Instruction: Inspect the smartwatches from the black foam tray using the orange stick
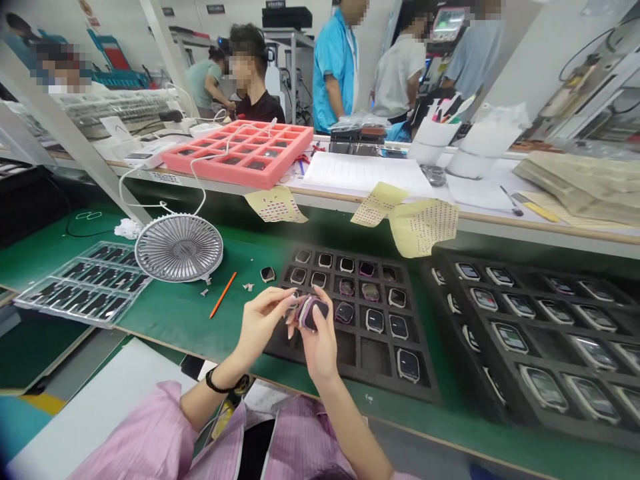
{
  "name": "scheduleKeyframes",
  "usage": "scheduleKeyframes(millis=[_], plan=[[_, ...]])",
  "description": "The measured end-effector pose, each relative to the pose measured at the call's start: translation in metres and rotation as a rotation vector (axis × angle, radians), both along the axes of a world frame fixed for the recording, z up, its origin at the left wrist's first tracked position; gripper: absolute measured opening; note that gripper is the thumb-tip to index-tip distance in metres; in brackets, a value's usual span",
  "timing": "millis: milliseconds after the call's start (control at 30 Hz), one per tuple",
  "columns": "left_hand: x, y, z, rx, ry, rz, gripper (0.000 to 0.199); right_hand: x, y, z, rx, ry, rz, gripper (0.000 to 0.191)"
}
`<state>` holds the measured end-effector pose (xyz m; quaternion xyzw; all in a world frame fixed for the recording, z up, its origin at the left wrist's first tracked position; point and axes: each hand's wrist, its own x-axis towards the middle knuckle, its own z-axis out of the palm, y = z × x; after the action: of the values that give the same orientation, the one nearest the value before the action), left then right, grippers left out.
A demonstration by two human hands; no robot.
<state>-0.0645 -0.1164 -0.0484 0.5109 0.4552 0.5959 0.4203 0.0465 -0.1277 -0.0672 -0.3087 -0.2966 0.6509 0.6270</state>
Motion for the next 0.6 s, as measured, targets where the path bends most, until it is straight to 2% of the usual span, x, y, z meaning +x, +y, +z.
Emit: scheduleKeyframes(millis=[133, 267, 433, 533, 600], plan=[[0.016, -0.002, -0.005, -0.078, -0.198, -0.026, 0.027, -0.005, -0.003, 0.001, 0.033, -0.055, -0.091, 0.043], [0.018, -0.001, -0.006, -0.113, -0.231, 0.020, 0.026, -0.006, -0.006, -0.003, 0.085, -0.151, -0.151, 0.046], [0.021, -0.004, -0.004, -0.141, -0.193, 0.023, 0.024, -0.005, -0.009, -0.019, 0.151, -0.294, -0.239, 0.052], [0.021, -0.004, -0.005, -0.159, -0.213, -0.005, 0.025, -0.004, -0.010, -0.022, 0.201, -0.375, -0.269, 0.056], [0.019, -0.003, -0.005, -0.202, -0.257, -0.071, 0.028, -0.002, -0.009, -0.019, 0.210, -0.351, -0.240, 0.055]])
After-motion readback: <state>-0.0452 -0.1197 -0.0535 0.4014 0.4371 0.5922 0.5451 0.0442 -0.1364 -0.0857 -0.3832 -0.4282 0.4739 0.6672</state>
